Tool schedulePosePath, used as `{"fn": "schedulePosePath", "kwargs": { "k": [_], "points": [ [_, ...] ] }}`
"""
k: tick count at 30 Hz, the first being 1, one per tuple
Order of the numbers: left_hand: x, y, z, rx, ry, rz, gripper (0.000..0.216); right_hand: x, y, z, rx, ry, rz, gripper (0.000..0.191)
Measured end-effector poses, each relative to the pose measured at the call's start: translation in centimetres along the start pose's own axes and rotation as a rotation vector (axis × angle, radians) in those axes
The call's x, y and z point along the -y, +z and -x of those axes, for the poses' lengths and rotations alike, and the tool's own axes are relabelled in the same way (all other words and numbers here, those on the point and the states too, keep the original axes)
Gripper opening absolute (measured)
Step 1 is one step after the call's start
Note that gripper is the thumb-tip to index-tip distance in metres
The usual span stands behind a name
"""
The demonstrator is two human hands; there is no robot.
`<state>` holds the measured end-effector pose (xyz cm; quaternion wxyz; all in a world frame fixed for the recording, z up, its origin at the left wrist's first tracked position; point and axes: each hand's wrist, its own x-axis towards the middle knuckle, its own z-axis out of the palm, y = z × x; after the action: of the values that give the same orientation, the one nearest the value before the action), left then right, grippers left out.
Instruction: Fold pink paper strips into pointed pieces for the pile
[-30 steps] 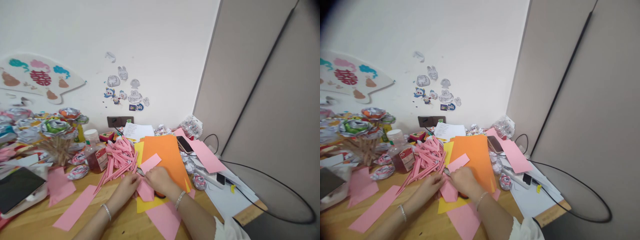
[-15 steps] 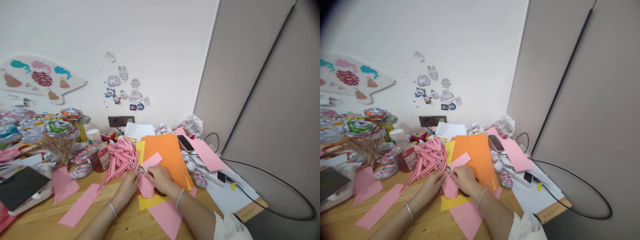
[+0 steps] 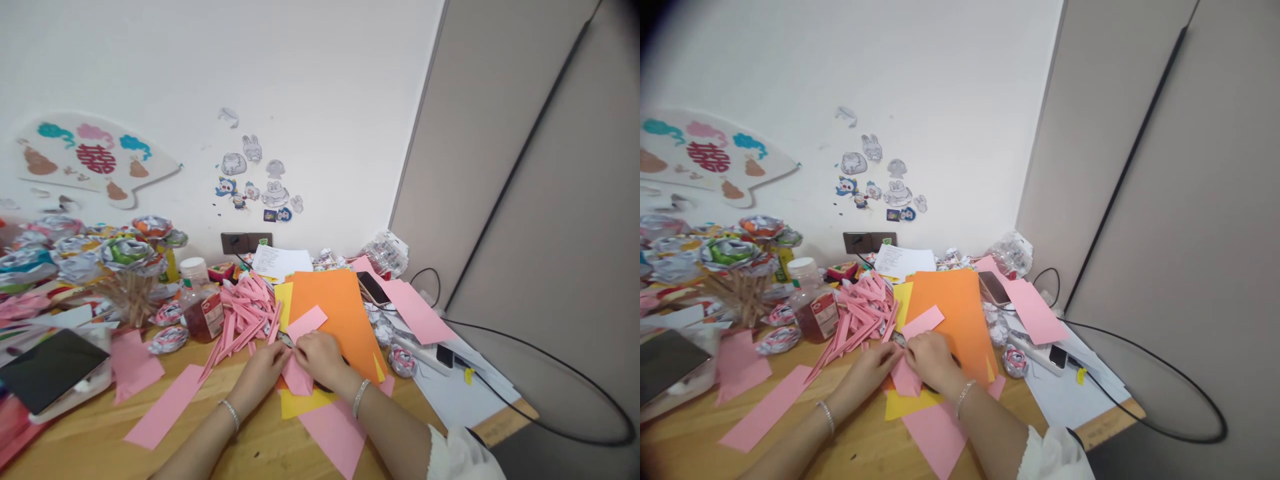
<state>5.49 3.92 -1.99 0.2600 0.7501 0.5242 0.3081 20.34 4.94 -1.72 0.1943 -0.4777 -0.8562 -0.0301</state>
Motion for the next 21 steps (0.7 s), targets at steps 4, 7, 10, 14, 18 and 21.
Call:
{"fn": "schedulePosePath", "kwargs": {
  "k": [4,7,10,14,18,21],
  "points": [
    [0.3,0.1,-0.1,0.044,0.005,-0.125,0.025,0.7,-0.1,0.1,0.069,0.03,0.071,0.023],
    [0.5,0.2,-0.2,0.029,-0.002,-0.147,0.024,0.9,-0.2,0.2,0.081,0.055,0.076,0.023],
    [0.5,0.5,-0.2,0.007,-0.016,-0.187,0.023,0.8,-0.1,0.2,0.074,0.08,0.064,0.021],
    [0.4,0.7,-0.2,-0.008,-0.039,-0.238,0.02,0.6,0.1,0.4,0.071,0.097,0.053,0.02],
    [0.4,0.9,0.0,-0.01,-0.003,-0.254,0.018,0.6,0.2,0.5,0.08,0.116,0.035,0.023],
    [0.3,1.1,0.2,-0.022,0.024,-0.274,0.019,0.5,0.2,0.6,0.084,0.119,0.028,0.024]
  ]
}}
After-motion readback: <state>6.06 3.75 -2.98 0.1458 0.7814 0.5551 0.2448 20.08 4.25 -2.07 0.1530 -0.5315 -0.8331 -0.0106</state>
